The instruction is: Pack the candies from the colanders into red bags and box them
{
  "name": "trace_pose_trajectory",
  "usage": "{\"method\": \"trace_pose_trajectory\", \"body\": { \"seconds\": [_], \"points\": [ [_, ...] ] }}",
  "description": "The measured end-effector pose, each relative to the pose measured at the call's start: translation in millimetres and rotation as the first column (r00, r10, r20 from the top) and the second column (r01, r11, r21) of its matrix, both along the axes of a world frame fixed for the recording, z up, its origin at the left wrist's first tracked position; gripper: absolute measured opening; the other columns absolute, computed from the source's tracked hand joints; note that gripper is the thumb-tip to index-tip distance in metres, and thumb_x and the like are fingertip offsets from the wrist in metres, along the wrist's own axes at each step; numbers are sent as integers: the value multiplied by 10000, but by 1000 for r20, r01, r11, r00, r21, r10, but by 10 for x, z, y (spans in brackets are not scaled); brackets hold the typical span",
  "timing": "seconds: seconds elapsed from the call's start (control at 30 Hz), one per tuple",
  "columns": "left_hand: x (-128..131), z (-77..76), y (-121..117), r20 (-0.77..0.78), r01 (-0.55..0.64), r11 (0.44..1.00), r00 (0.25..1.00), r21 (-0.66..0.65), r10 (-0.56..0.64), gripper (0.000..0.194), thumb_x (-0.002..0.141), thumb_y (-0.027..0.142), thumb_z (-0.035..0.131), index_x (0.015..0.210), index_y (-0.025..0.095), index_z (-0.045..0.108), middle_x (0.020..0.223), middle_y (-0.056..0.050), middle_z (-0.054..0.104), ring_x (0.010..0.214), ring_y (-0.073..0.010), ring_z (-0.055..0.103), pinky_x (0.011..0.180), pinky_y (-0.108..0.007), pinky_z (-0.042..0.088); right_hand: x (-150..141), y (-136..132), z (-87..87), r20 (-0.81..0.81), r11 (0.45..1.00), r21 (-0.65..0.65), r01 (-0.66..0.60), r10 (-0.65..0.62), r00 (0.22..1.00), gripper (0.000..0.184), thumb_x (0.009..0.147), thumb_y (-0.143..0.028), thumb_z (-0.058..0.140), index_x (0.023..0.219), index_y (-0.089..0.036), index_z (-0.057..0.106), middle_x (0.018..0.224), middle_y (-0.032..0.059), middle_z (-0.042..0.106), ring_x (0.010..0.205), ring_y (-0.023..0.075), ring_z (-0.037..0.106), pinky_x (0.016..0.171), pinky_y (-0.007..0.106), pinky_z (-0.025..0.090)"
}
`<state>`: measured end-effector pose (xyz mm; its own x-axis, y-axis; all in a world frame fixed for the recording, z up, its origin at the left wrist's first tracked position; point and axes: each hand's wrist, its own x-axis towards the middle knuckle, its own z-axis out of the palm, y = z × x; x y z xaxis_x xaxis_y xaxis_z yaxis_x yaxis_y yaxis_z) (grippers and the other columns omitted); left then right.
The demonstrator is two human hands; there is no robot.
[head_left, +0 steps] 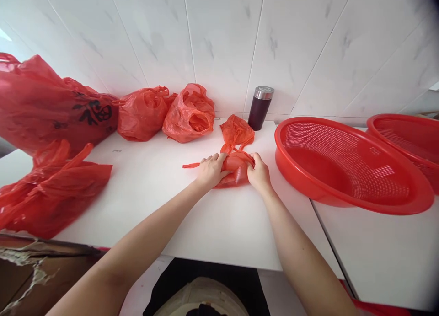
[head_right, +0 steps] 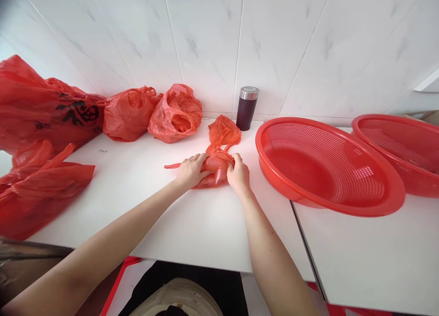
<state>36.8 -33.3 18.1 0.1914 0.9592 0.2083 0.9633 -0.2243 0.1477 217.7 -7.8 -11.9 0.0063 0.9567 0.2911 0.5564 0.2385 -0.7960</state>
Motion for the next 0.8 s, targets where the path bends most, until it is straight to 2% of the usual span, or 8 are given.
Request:
{"method": "trace_pose_trajectory", "body": {
  "seconds": [0.2, 0.4, 0.53, 0.63, 0.73, 0.8],
  "points": [
    [58, -6, -16, -9, 13, 1000, 1000, -15, -13, 411, 839, 378, 609, 1198, 216, 493, 1037, -78, 651, 943, -274, 633, 787, -389, 445, 38, -19, 8, -18, 1000, -11, 6, -6, 1000, 250, 757, -174, 429, 972, -234, 541, 948, 55, 669, 820, 222, 601, 762, 354, 455],
    [113, -35, -32, -18, -4, 999, 1000, -36, 3, 400, 859, 410, 585, 1197, 223, 483, 1055, -90, 641, 963, -272, 633, 805, -390, 448, 102, -1, 26, -70, 1000, -14, -9, 8, 998, 242, 740, -187, 443, 951, -222, 557, 931, 42, 663, 836, 211, 597, 785, 351, 459],
    [135, -76, -41, -26, -23, 998, 999, -55, 22, 400, 876, 388, 565, 1232, 237, 462, 1095, -89, 624, 990, -261, 633, 819, -378, 450, 150, 1, 112, -128, 997, -34, -74, 69, 989, 243, 810, -326, 467, 985, -210, 590, 985, 38, 675, 875, 197, 618, 780, 325, 483],
    [162, -97, -46, -35, -37, 998, 999, -56, 35, 362, 888, 379, 541, 1215, 238, 476, 1100, -91, 618, 976, -260, 637, 815, -383, 454, 112, -56, 176, -146, 997, -41, -67, 61, 987, 357, 858, -482, 452, 1061, -225, 593, 1092, 56, 660, 965, 211, 614, 803, 335, 481],
    [196, -96, -53, -43, -60, 997, 997, -48, 57, 297, 901, 340, 508, 1176, 229, 496, 1070, -97, 619, 959, -269, 639, 801, -392, 454, 6, -137, 196, -1, 999, -41, 12, -12, 1000, 530, 782, -592, 566, 1195, -261, 533, 1174, 85, 622, 1020, 264, 593, 791, 369, 465],
    [211, -82, -56, -47, -71, 997, 997, -44, 69, 286, 900, 291, 493, 1176, 219, 490, 1054, -104, 619, 961, -276, 636, 797, -397, 451, -56, -168, 189, 153, 997, -40, 67, -60, 986, 558, 752, -582, 613, 1197, -261, 513, 1122, 94, 630, 964, 282, 603, 725, 359, 454]
  ]
}}
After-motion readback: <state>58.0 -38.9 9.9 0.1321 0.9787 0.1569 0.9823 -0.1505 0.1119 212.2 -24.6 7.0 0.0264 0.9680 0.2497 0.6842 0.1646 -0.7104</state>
